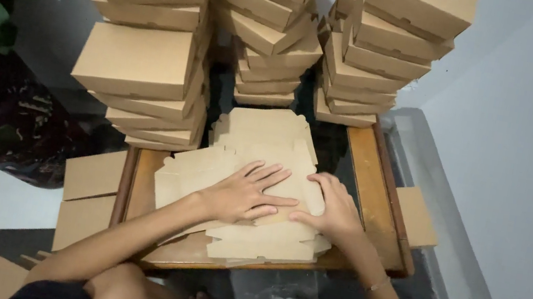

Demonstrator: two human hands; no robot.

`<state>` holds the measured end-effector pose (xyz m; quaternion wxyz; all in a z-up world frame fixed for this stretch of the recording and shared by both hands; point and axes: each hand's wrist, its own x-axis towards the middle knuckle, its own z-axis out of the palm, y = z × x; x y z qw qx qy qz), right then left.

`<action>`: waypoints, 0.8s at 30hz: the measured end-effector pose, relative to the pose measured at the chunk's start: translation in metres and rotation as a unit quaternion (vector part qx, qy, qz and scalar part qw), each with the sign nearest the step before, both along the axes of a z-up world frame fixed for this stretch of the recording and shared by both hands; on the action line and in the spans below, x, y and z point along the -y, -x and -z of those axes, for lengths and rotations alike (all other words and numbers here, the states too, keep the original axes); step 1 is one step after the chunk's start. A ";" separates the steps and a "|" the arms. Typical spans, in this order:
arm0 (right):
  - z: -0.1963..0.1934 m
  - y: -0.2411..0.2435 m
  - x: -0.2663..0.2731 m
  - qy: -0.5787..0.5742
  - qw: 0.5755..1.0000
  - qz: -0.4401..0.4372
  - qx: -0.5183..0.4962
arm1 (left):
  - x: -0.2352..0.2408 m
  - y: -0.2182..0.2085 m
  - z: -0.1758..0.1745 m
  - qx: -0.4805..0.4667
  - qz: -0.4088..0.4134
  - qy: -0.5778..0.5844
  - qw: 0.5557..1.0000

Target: Assembling flat cardboard sheets into boxes by folding them along pre-scored lines and tucking in the tabs.

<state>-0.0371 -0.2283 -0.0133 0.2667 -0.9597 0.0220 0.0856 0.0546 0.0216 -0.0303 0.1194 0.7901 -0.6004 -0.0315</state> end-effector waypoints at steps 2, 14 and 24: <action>0.019 0.017 -0.001 -0.044 0.997 0.026 0.064 | -0.002 0.003 -0.003 -0.014 -0.001 -0.003 1.000; 0.037 0.038 0.003 -0.143 0.964 0.077 0.211 | 0.000 0.005 -0.003 -0.052 -0.049 0.057 0.996; 0.038 0.032 0.002 -0.158 0.957 0.096 0.225 | -0.002 0.009 -0.017 -0.086 -0.071 0.093 0.989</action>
